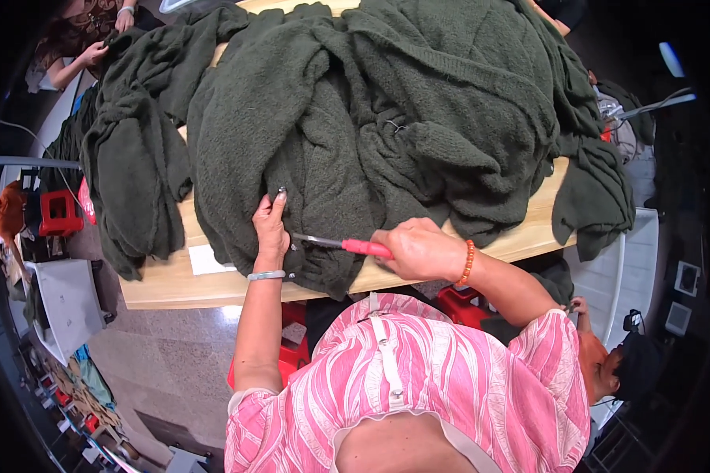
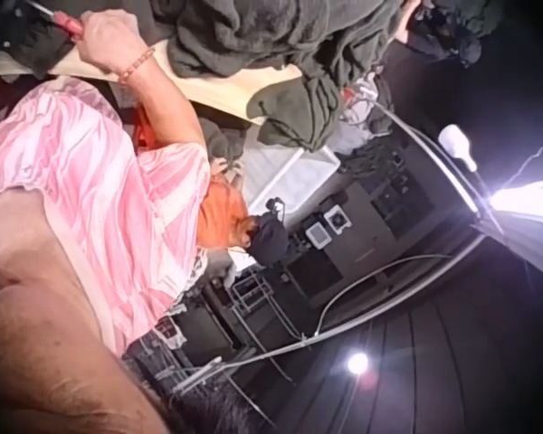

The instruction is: Trim loose threads from green garments using a thread cutter.

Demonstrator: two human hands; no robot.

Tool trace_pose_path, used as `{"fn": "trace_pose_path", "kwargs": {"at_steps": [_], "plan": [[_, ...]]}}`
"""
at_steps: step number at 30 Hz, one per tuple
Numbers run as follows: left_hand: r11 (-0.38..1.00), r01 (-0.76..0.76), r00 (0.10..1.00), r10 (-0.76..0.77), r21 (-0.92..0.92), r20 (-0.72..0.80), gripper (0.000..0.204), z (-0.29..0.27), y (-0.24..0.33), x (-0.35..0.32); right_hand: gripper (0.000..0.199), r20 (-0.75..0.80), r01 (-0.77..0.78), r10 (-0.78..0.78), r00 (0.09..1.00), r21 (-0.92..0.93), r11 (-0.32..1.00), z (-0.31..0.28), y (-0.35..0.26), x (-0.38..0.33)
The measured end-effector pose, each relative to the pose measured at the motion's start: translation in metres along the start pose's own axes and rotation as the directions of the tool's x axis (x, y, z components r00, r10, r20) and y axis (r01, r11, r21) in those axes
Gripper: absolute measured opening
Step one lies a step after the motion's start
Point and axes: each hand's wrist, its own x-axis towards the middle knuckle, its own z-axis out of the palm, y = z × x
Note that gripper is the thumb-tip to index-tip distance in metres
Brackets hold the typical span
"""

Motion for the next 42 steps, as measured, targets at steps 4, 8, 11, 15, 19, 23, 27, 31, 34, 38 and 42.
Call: {"fn": "trace_pose_path", "kwargs": {"at_steps": [4,8,11,15,19,23,27,31,34,38,42], "plan": [[1.0,0.019,1.0,-0.019,0.01,-0.015,0.028,0.009,0.012,-0.021,0.016,-0.171,-0.138,0.134,0.976,-0.015,0.99,0.002,0.01,0.0],[0.997,0.052,0.999,-0.052,0.054,0.009,0.036,0.017,0.031,-0.072,0.023,-0.063,-0.201,0.199,0.978,-0.029,0.979,0.008,0.017,-0.015],[0.983,0.119,0.992,-0.122,0.141,0.012,0.027,0.002,0.019,-0.087,0.023,-0.087,-0.204,0.201,0.976,-0.02,0.979,0.015,0.017,-0.022],[0.994,0.059,0.996,-0.053,0.089,-0.071,0.012,0.0,-0.004,-0.084,0.022,-0.068,-0.157,0.153,0.986,-0.057,0.986,0.016,0.009,-0.022],[0.978,0.08,0.992,-0.097,-0.194,-0.079,0.007,-0.003,-0.021,-0.076,0.017,0.13,-0.03,0.044,0.991,-0.102,0.994,0.017,-0.008,-0.028],[0.964,0.094,0.988,-0.121,-0.25,-0.094,0.01,-0.014,-0.026,-0.083,0.016,0.148,-0.011,0.026,0.989,-0.103,0.995,0.023,-0.004,-0.036],[0.584,-0.071,0.963,0.251,0.808,-0.096,0.042,-0.028,-0.027,-0.11,0.02,0.044,-0.085,0.09,0.995,-0.098,0.992,0.03,0.008,-0.045],[0.047,-0.206,0.901,0.4,0.977,0.17,0.059,-0.023,-0.004,-0.145,0.023,-0.06,-0.127,0.123,0.991,-0.064,0.99,0.032,0.015,-0.052],[-0.044,-0.191,0.855,0.483,0.981,0.188,0.046,-0.045,-0.008,-0.148,0.022,-0.046,-0.111,0.108,0.993,-0.061,0.992,0.031,0.013,-0.052],[0.416,-0.318,0.92,0.353,0.852,0.171,0.017,-0.025,0.009,-0.136,0.021,-0.051,-0.064,0.059,0.997,-0.098,0.993,0.029,0.01,-0.049],[0.914,-0.022,0.99,0.077,0.404,-0.118,0.009,-0.016,-0.002,-0.124,0.018,0.085,0.008,0.002,0.996,-0.122,0.993,0.018,-0.006,-0.053]]}}
